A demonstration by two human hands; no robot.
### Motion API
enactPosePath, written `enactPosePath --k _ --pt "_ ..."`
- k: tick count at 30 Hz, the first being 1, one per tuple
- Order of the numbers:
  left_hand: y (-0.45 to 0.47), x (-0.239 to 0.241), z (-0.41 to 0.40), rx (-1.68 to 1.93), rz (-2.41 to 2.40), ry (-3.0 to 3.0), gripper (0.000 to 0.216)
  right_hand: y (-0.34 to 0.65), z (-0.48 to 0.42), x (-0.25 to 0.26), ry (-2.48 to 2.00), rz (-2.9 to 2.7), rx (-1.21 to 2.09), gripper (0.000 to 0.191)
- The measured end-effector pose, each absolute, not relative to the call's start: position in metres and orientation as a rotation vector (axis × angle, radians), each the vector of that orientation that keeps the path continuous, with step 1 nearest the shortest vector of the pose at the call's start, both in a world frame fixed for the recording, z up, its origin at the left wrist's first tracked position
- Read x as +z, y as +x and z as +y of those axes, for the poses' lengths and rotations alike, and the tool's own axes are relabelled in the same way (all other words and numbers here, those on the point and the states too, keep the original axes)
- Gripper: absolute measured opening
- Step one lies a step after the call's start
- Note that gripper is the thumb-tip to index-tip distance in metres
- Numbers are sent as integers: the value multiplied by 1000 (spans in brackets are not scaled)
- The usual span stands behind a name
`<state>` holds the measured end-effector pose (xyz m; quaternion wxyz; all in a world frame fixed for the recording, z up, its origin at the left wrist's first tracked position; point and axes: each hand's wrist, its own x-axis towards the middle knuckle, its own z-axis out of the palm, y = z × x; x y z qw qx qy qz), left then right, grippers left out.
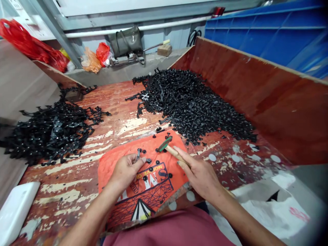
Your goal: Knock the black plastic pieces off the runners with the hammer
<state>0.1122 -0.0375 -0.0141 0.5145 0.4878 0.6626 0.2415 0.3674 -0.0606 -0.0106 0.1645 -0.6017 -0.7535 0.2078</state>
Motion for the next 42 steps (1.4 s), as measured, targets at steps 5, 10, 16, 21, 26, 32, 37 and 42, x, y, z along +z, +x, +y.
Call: enactPosePath --k 5,10,16,21,26,32,37,42 --pt "109 -18 -38 537 1634 1271 36 365 -60 -10 -1729 -2179 560 49" --pt "109 -16 -38 507 1673 1354 35 365 -60 -12 -1742 -2196 563 49" --pt "110 -17 -39 524 1721 1434 37 362 -67 1 -1620 -2200 565 49" --pt "108 -20 -40 573 1692 1389 37 359 -74 21 -1463 -2130 526 46" --pt "109 -19 -42 589 1638 1313 37 360 -70 21 -1492 -2129 626 47" --pt "126 5 -54 760 1396 1015 40 335 -54 20 -1437 -1892 900 27" --pt "138 13 -63 820 1335 895 40 312 -45 28 -1322 -1874 1080 4" --pt "134 6 -69 975 1514 1092 61 304 -43 22 -1352 -1840 1157 8"
